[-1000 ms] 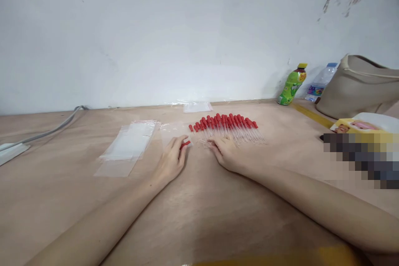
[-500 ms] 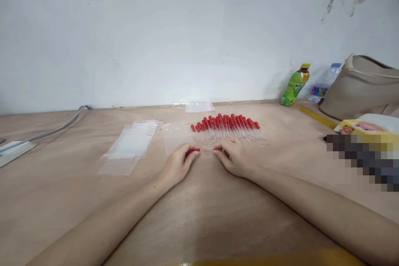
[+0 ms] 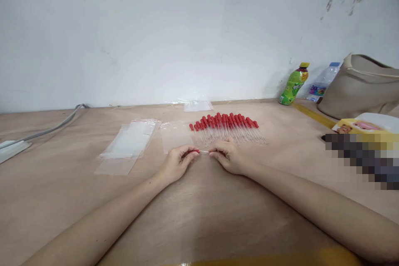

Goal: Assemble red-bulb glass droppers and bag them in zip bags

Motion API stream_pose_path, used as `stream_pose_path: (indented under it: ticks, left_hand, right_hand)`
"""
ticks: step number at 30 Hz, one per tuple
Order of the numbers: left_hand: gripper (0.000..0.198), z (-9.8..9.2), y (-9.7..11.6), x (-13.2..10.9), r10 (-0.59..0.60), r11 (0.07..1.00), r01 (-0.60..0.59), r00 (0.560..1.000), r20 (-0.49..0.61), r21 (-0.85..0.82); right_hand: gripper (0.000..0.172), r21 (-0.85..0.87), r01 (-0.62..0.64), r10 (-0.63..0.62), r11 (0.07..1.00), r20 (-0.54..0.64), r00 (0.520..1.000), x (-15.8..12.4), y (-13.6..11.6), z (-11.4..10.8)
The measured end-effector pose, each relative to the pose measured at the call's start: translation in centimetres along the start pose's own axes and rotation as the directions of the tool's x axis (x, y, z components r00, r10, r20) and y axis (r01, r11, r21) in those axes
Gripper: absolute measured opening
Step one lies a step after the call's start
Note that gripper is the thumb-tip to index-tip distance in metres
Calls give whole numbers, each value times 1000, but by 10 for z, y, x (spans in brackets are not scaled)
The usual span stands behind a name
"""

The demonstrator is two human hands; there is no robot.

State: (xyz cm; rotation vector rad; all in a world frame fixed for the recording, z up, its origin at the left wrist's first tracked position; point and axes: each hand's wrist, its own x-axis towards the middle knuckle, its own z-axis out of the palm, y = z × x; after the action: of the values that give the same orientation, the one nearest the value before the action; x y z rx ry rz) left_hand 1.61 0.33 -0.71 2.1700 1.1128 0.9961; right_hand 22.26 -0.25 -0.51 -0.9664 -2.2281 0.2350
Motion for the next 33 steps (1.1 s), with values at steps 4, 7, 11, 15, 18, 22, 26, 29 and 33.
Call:
stream_pose_path:
  ticks: [4,7,11,15,18,22,26,29,33]
  left_hand:
    - [21,-2,4,-2,7,1000,-5,997,73,-17]
    - [20,-3,7,-3,5,1000,-4,993,114,-10]
    - [19,-3,8,-5,22,1000,-20,991,134,-16]
    - [18,-3,7,-5,47,999,-48,982,185,2]
    - [19,-1,5,-3,43,997,-50,993,111,60]
    - [18,0,2,-2,100,988,-98,995,-4,120]
    - [18,-2,2,-1,133,985,-126,989,-62,117]
    - [19,-4,5,0,118,988,-115,993,-29,103]
    - [18,-6,9,0,82,991,-85,996,32,106]
  right_hand:
    - [14,25,19,-21,999,82,996,2,4,-4]
    - [13,29,39,-42,999,111,993,3,5,-6]
    - [14,1,54,-54,999,156,986,4,6,-10]
    - [16,-67,98,-84,993,187,979,3,5,-11]
    - [21,-219,115,-94,969,104,990,1,1,-7]
    - [25,-349,129,-128,928,26,991,-1,-2,0]
    - [19,-216,150,-163,965,-42,986,-1,4,-1]
    - [16,-129,131,-138,983,-42,990,-2,8,-3]
    - [15,-91,142,-148,986,-63,987,-4,8,-1]
